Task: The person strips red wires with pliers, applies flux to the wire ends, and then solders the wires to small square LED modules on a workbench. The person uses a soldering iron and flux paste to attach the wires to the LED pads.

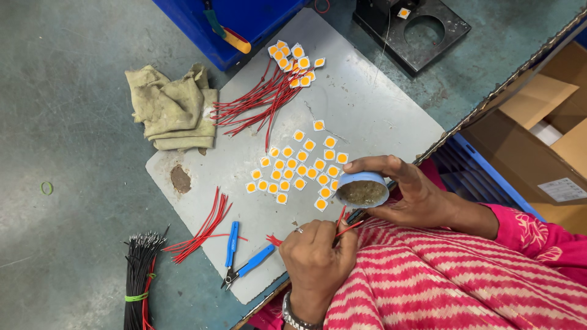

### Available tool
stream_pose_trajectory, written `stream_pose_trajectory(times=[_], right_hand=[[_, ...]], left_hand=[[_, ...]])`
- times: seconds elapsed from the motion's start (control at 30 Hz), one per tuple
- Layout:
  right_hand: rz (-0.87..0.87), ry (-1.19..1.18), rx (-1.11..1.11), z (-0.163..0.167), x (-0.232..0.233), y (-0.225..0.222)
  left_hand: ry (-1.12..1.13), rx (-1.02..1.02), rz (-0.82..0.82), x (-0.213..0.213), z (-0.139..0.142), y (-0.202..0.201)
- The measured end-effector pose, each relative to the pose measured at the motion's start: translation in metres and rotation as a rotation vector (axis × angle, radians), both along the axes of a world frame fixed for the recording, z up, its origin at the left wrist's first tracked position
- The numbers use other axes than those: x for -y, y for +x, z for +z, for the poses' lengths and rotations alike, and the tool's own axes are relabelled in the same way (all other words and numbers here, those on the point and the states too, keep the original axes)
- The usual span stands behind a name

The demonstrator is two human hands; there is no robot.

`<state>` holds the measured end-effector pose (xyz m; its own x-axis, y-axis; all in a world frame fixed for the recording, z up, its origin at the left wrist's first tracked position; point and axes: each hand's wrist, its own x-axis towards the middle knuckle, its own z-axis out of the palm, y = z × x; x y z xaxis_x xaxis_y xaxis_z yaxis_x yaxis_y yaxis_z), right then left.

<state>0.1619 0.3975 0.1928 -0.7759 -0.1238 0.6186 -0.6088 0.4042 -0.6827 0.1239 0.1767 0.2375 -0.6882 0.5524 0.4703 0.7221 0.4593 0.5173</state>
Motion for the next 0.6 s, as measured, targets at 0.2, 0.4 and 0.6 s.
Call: stream_pose_trajectory(times=[0.2,0.4,0.6], right_hand=[[0.036,-0.031,-0.008,0.000,-0.002,0.001],[0.008,-0.018,0.004,0.000,-0.010,0.003],[0.000,-0.016,0.002,-0.004,-0.012,0.006]], left_hand=[[-0.065,-0.163,-0.028,-0.001,-0.002,0.000],[-0.078,-0.194,-0.042,-0.001,-0.004,0.000],[0.163,0.068,-0.030,0.005,-0.008,0.005]])
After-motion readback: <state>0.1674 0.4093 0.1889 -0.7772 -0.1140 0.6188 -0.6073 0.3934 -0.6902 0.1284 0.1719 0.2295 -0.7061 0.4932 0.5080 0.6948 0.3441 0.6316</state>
